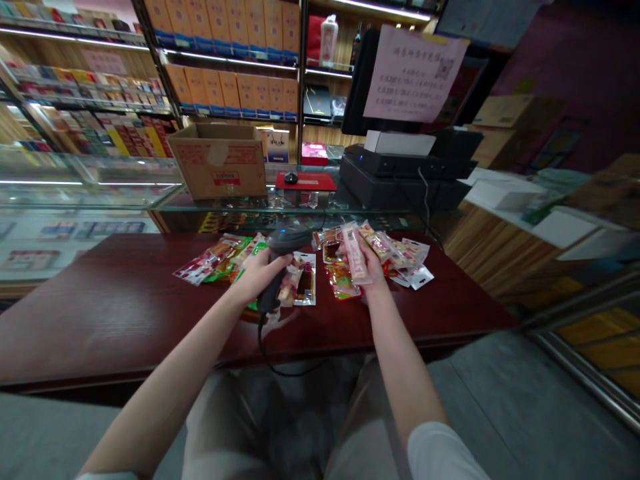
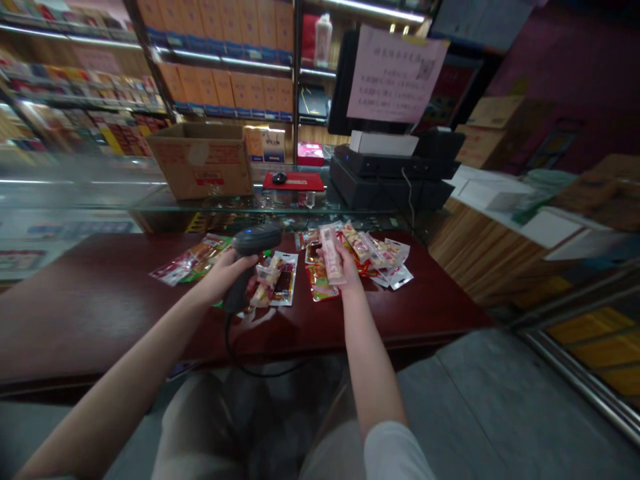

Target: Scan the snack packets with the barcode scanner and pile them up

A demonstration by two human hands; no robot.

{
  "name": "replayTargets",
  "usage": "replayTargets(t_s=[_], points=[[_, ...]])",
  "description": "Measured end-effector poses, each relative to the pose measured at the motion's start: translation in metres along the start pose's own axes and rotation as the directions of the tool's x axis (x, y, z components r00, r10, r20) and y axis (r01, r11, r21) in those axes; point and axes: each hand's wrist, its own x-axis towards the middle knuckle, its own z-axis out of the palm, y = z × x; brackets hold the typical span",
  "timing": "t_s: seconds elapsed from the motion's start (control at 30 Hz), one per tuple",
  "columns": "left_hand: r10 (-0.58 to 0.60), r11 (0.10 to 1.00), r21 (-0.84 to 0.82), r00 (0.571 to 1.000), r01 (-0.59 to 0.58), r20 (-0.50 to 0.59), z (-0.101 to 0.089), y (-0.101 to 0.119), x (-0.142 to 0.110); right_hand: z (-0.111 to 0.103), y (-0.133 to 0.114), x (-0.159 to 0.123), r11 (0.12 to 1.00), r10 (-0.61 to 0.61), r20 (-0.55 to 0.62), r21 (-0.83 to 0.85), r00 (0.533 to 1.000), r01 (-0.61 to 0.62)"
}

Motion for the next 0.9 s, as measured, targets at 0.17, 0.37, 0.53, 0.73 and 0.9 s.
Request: replayTargets(t_s=[0.17,0.37,0.53,0.73,0.9], points=[[-0.008,0.988,-0.149,0.993,0.026,0.121,0.045,-0.017,0.018,-0.005,0.003,-0.002,0.998,0.058,0.063,-0.032,0.996,-0.056],[-0.018,0.969,-0.242,0.991,0.050,0.133,0.071,-0.028,0.036,-0.002,0.004,-0.004,0.997,0.076,0.076,0.010,0.994,-0.077],[-0.009,0.963,-0.265,0.991,0.044,0.133,0.078,-0.034,0.040,-0.001,0.004,-0.005,0.996,0.092,0.073,-0.026,0.993,-0.090],[-0.014,0.943,-0.328,0.990,0.059,0.139,0.076,-0.026,0.035,-0.006,0.004,-0.005,0.990,0.138,0.135,-0.008,0.981,-0.138],[-0.017,0.879,-0.467,0.986,0.094,0.168,0.071,-0.013,0.029,-0.002,0.004,-0.007,0.991,0.113,0.142,0.051,0.983,-0.121]])
